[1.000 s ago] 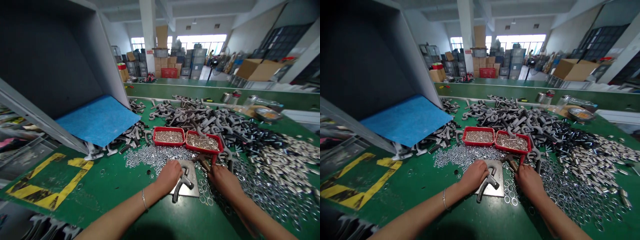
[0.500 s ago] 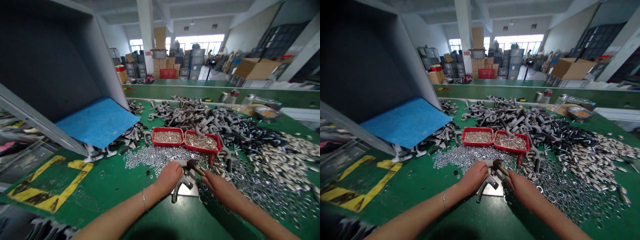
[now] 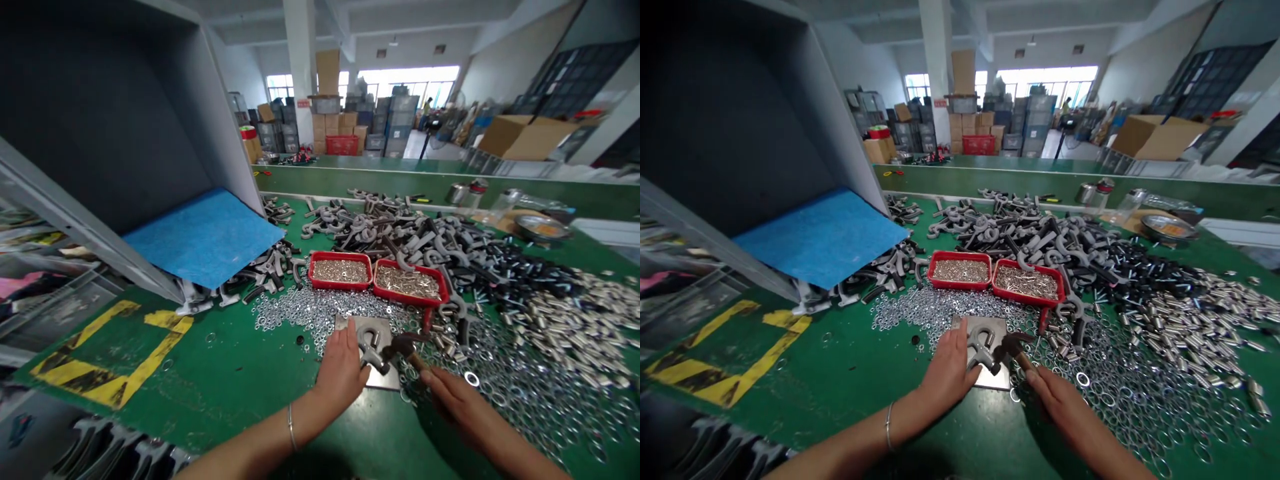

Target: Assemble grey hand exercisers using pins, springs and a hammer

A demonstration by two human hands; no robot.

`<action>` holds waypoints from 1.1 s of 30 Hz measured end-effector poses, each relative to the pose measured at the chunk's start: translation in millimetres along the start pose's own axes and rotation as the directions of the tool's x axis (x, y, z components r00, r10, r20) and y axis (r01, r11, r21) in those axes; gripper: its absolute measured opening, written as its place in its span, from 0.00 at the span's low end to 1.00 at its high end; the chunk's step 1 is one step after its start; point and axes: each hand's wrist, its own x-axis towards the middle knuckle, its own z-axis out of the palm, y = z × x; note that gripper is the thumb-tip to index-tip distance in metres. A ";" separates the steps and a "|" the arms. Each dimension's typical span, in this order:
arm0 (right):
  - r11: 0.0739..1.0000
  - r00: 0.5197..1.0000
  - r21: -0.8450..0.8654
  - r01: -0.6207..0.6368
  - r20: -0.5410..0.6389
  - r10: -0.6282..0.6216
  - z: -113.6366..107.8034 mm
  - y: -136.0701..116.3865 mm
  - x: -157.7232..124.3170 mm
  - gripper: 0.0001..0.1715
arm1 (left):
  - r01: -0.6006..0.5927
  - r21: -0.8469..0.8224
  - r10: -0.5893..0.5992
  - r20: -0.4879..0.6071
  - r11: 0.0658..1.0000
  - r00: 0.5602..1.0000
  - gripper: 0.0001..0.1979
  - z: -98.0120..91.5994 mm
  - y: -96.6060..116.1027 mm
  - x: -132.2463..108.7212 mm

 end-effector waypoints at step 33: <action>0.889 0.894 -0.372 -0.267 -0.439 0.085 -61.0 23.2 98.3 0.23 | -0.062 -0.271 0.081 0.060 0.961 0.995 0.14 -33.0 -35.0 2.9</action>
